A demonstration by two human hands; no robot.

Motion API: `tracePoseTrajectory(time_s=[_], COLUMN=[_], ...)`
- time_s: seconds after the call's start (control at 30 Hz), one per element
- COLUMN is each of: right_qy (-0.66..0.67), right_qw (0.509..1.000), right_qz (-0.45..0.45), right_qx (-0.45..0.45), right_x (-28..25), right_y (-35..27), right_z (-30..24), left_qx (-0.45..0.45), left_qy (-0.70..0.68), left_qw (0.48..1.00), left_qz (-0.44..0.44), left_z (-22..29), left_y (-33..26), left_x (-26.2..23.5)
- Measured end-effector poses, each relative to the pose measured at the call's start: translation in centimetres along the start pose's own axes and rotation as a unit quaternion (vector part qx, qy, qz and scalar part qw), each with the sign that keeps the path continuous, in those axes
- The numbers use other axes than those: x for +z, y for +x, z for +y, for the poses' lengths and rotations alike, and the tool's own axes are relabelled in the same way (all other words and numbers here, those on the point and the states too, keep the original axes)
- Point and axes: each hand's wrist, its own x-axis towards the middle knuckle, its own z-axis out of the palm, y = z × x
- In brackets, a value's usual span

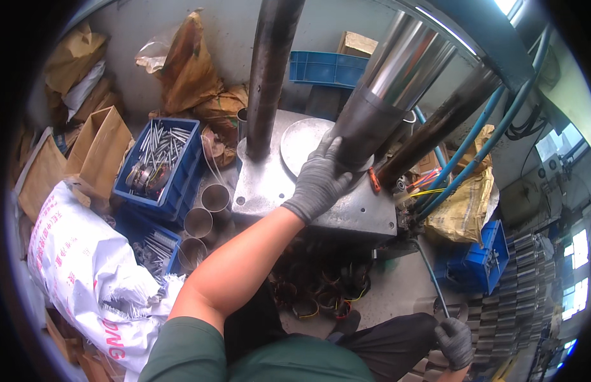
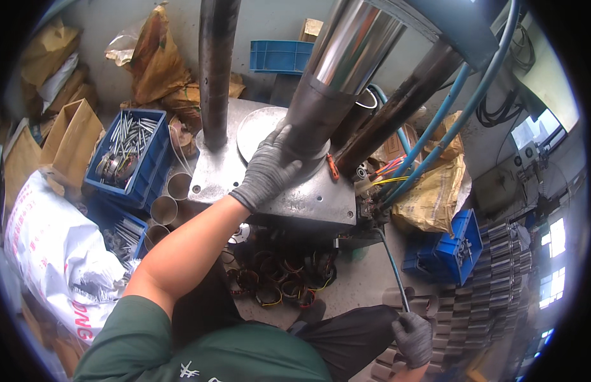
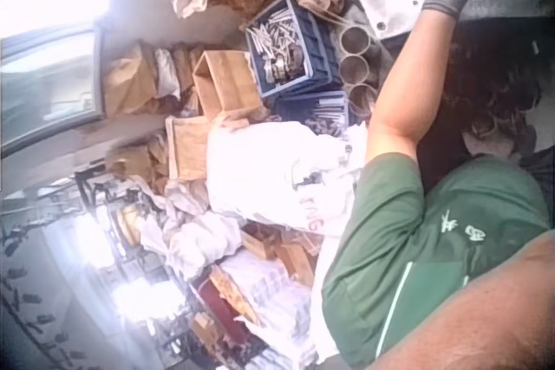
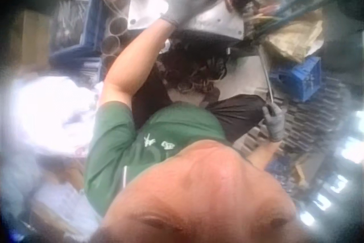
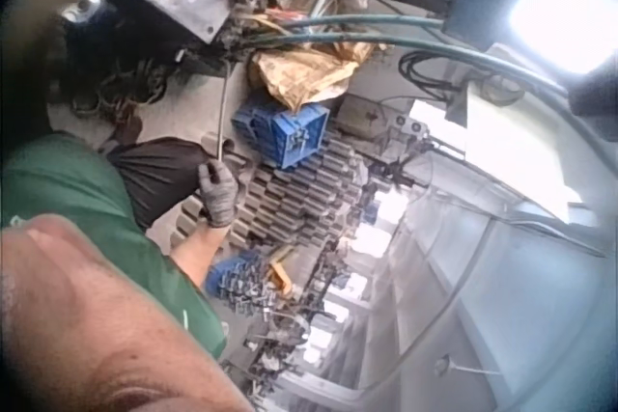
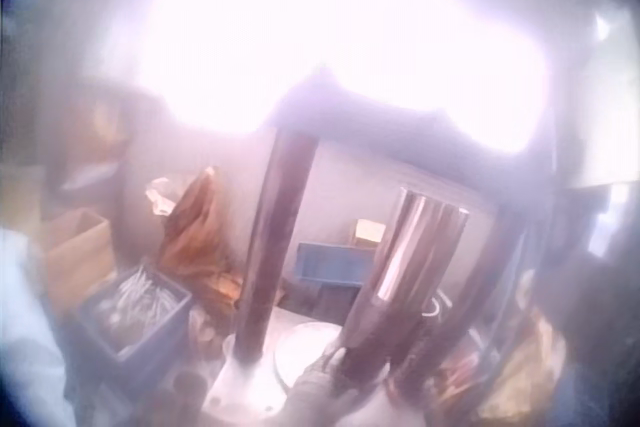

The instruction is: Operating a hydraulic press to fit metal sleeves and using a screwdriver to adjust wiring on motor stator components.

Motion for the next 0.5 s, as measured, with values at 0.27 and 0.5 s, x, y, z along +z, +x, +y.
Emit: tracePoseTrajectory(time_s=[0.27,0.5], right_qy=[-0.011,-0.018], right_qw=[1.0,1.0], right_qz=[-0.006,0.005], right_qx=[0.004,-0.003], right_x=[0.2,0.3], right_y=[-0.1,-0.3], right_z=[1.1,1.1], left_qx=[0.018,0.027], left_qy=[0.041,0.046], left_qw=[0.999,0.998], left_qz=[0.02,0.026], left_z=[0.0,-0.1], left_y=[-0.1,0.0], left_x=[0.8,1.0])
